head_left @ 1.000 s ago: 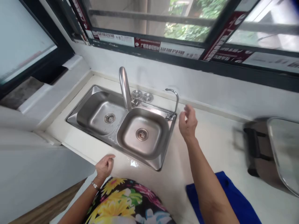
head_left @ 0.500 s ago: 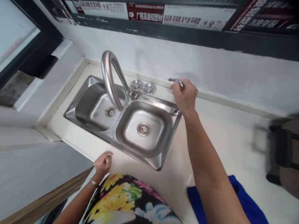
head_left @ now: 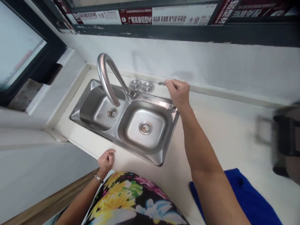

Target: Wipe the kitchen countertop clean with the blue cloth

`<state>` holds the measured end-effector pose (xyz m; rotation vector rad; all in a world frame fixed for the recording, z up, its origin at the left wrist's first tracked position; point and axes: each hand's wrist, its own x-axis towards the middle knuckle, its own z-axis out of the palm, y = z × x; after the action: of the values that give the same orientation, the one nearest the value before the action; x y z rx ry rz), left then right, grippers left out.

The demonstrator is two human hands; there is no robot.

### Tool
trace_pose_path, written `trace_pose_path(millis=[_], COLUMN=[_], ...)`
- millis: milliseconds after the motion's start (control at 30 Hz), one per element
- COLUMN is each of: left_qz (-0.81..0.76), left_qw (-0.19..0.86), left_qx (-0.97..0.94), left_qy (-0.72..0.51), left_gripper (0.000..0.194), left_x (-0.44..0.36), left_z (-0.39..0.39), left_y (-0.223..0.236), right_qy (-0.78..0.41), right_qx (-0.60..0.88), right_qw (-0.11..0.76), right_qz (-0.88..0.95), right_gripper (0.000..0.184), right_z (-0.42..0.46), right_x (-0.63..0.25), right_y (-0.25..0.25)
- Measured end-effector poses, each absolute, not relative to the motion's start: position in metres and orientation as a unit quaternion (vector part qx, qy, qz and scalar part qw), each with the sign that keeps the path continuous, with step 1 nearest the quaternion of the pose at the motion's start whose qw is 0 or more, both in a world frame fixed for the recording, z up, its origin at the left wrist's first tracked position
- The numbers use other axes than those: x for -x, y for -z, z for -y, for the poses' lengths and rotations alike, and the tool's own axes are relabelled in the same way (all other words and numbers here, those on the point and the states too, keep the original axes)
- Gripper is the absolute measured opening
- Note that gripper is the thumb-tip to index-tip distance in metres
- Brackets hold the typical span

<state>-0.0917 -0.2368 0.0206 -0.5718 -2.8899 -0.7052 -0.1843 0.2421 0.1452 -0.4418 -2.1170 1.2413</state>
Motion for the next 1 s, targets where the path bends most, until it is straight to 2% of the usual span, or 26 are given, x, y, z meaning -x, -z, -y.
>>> trace_pose_path(millis=[233,400,467,600,700,733,867,1000], left_qz=[0.95,0.946,0.944,0.942,0.94,0.938,0.927,0.927], left_qw=[0.057,0.068,0.069,0.07,0.075,0.075,0.079,0.087], left_qx=[0.187,0.198,0.2,0.205,0.212,0.215,0.237,0.241], left_qy=[0.243,0.247,0.252,0.256,0.258,0.261,0.279,0.275], left_gripper=[0.031,0.03,0.031,0.031,0.029,0.029,0.028,0.029], left_x=[0.09,0.091,0.091,0.092,0.093,0.093,0.094,0.095], left_z=[0.237,0.236,0.237,0.239,0.24,0.241,0.241,0.242], left_y=[-0.021,-0.021,-0.021,-0.02,-0.019,-0.019,-0.018,-0.016], right_qy=[-0.492,-0.489,-0.524,-0.627,-0.535,-0.496,-0.416,-0.371], right_qx=[0.111,0.121,0.126,0.208,0.332,0.342,0.29,0.302], right_qw=[0.249,0.249,0.254,0.339,0.413,0.396,0.206,0.16], right_qz=[0.827,0.827,0.803,0.67,0.658,0.693,0.837,0.864], right_gripper=[0.044,0.039,0.038,0.043,0.034,0.033,0.035,0.037], right_z=[-0.24,-0.238,-0.242,-0.262,-0.273,-0.272,-0.25,-0.226], right_x=[0.17,0.168,0.166,0.146,0.116,0.105,0.08,0.086], right_y=[-0.149,-0.148,-0.142,-0.113,-0.085,-0.077,-0.05,-0.036])
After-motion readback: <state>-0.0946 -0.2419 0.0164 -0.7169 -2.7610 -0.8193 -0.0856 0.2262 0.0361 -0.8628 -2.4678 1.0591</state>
